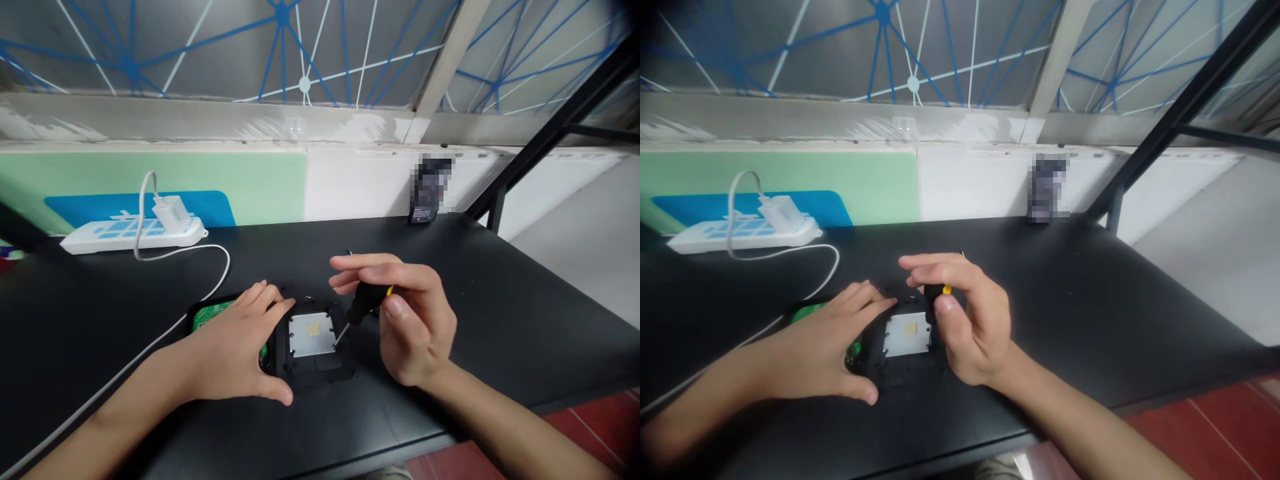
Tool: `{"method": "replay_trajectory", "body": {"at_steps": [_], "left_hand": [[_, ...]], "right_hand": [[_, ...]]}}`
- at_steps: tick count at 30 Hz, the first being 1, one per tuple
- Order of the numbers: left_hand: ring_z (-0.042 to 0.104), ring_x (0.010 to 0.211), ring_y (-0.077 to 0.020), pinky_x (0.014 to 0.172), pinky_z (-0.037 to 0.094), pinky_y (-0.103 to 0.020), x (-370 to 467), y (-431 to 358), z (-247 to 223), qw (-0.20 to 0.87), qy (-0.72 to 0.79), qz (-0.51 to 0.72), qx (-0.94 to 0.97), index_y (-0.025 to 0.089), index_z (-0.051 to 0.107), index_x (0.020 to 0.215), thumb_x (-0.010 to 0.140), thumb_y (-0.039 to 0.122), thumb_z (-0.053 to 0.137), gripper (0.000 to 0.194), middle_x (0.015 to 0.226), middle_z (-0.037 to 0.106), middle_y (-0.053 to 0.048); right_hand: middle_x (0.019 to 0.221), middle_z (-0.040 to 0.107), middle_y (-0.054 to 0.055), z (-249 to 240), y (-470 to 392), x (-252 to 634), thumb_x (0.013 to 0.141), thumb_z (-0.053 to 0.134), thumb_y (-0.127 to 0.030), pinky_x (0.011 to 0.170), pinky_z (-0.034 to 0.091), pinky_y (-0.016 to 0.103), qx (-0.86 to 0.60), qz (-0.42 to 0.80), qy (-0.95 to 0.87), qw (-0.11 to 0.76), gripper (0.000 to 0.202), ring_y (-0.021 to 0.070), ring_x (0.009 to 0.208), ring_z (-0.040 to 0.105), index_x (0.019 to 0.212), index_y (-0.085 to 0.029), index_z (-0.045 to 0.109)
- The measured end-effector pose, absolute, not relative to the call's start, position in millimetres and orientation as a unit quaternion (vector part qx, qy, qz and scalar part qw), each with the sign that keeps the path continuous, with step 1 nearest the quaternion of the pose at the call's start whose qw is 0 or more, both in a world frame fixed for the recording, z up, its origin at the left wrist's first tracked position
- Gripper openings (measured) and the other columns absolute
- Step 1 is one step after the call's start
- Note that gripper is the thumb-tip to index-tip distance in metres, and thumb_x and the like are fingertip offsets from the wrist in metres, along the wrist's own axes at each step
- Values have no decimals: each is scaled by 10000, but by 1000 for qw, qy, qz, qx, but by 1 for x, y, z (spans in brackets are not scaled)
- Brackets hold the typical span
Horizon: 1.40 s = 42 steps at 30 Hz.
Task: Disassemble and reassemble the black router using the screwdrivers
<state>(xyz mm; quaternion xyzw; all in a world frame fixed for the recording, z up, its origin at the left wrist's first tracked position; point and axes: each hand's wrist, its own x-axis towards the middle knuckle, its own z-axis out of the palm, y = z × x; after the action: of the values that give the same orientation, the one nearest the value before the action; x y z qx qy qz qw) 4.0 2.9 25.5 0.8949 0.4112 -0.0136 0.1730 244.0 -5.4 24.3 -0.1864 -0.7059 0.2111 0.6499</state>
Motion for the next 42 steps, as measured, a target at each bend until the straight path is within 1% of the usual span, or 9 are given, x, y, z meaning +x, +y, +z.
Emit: {"method": "replay_trajectory", "body": {"at_steps": [3, 6, 11, 16, 20, 24, 31, 35, 42], "left_hand": [[338, 1454, -483, 1202, 292, -671, 3, 3, 25, 179, 414, 0, 893, 151, 433, 1533, 645, 703, 839, 1122, 1444, 498, -183], [359, 1446, -458, 1221, 267, -652, 4, 3, 27, 184, 412, 0, 892, 177, 426, 1536, 643, 691, 844, 1112, 1436, 503, -162], [298, 1477, -487, 1207, 281, -666, 4, 2, 27, 175, 415, -24, 892, 122, 403, 1550, 667, 708, 821, 1139, 1481, 460, -204], [342, 1453, -487, 1187, 309, -681, 4, 2, 27, 178, 411, -5, 894, 172, 428, 1536, 660, 705, 821, 1098, 1455, 494, -183], [359, 1437, -482, 1176, 310, -686, 4, 2, 29, 178, 409, -5, 895, 198, 420, 1535, 664, 701, 814, 1080, 1446, 496, -180], [364, 1431, -460, 1199, 287, -658, 5, 2, 30, 179, 411, -13, 894, 183, 415, 1535, 672, 678, 821, 1075, 1429, 495, -170], [366, 1422, -465, 1185, 317, -652, 5, 3, 29, 172, 410, -14, 896, 166, 429, 1531, 672, 704, 814, 1084, 1420, 497, -175], [372, 1418, -465, 1179, 332, -646, 5, 3, 28, 174, 410, -11, 895, 171, 430, 1531, 670, 689, 823, 1079, 1426, 497, -176], [370, 1421, -470, 1185, 314, -659, 6, 2, 30, 180, 412, -14, 893, 173, 426, 1530, 668, 683, 826, 1078, 1431, 490, -180]], "right_hand": [[1096, 723, 63, 25, -1, 245, 898, 688, -184, 697, 655, 405, -204, 134, -725, 644, 309, 218, 895, 714, 1194, -269, 662], [986, 719, 41, 26, 1, 244, 813, 764, -99, 679, 644, 374, -221, 81, -728, 644, 414, 208, 876, 682, 1179, -271, 674], [1119, 738, 54, 25, -5, 242, 925, 599, -69, 702, 641, 362, -231, 158, -706, 650, 393, 183, 889, 722, 1267, -258, 646], [1181, 751, 87, 23, -8, 241, 1005, 460, -125, 736, 648, 406, -206, 229, -687, 658, 335, 211, 935, 754, 1275, -220, 633], [1162, 720, 88, 24, -2, 243, 928, 631, -144, 736, 652, 415, -183, 185, -715, 649, 317, 209, 894, 734, 1231, -233, 647], [985, 710, 42, 25, 1, 245, 815, 775, -119, 677, 641, 375, -221, 83, -726, 646, 400, 204, 856, 692, 1167, -274, 666], [1078, 746, 55, 23, -7, 240, 999, 501, -161, 678, 656, 353, -231, 227, -675, 663, 314, 179, 863, 742, 1277, -253, 614], [1140, 741, 73, 21, -7, 240, 1014, 443, -196, 683, 661, 383, -204, 255, -672, 665, 299, 201, 882, 747, 1234, -267, 633], [1006, 663, 57, 25, 0, 245, 837, 741, -114, 638, 635, 383, -217, 101, -720, 652, 387, 202, 824, 686, 1194, -250, 681]]}}
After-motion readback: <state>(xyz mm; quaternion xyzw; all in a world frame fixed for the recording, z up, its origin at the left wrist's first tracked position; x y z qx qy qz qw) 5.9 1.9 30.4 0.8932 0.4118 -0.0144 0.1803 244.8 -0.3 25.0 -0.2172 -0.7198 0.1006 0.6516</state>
